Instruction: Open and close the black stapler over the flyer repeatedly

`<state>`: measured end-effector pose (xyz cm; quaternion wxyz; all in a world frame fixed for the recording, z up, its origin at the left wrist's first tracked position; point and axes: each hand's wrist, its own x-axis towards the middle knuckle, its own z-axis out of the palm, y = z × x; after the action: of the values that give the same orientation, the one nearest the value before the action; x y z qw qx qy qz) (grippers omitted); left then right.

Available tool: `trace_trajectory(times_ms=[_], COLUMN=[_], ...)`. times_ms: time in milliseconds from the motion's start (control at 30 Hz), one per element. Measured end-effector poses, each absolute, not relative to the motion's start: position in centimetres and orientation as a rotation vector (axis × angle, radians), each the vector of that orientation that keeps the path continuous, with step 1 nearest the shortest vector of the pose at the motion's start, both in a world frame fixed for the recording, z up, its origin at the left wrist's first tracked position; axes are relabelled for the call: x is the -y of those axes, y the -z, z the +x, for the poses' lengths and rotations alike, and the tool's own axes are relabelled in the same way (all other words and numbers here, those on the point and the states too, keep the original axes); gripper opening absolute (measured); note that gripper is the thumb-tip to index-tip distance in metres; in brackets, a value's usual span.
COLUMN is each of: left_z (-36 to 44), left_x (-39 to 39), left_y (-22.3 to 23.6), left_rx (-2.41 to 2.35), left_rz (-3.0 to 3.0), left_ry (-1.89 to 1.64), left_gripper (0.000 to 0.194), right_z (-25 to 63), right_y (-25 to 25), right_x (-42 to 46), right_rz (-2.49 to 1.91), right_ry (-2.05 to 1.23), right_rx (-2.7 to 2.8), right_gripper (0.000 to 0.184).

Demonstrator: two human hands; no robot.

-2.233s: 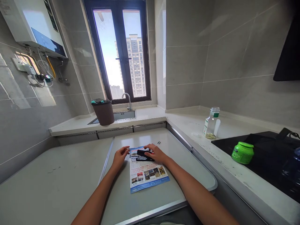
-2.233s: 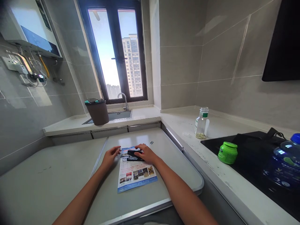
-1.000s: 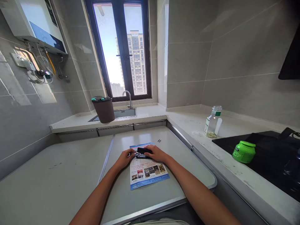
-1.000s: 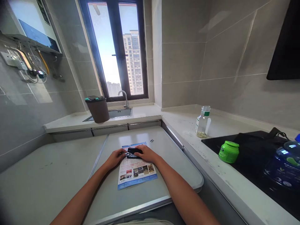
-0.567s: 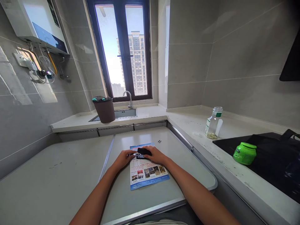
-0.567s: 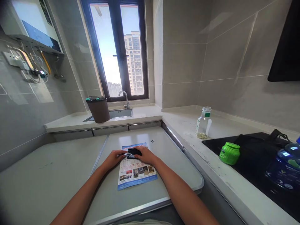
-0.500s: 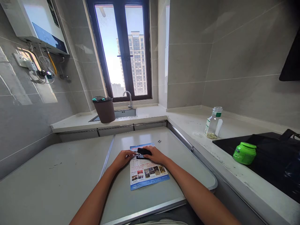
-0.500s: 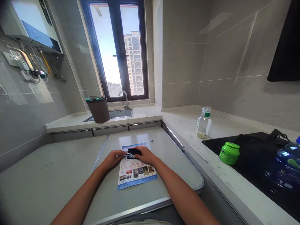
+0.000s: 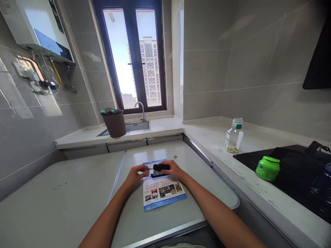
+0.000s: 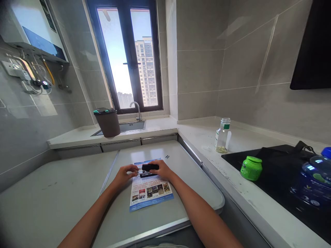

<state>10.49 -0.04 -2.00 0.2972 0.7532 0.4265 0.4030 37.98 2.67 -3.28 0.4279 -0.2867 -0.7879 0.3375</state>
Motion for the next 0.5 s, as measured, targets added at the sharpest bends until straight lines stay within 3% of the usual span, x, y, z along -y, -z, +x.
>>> trace_trajectory(times_ms=[500], left_z=[12.4], left_x=[1.3], left_y=[2.3], left_rx=[-0.979], left_rz=[2.346], left_ry=[-0.856], left_gripper=[0.038], right_z=[36.6], right_y=[2.6], right_x=[-0.8], right_rz=[-0.584], right_ry=[-0.788], right_rx=[2.192], right_gripper=[0.047])
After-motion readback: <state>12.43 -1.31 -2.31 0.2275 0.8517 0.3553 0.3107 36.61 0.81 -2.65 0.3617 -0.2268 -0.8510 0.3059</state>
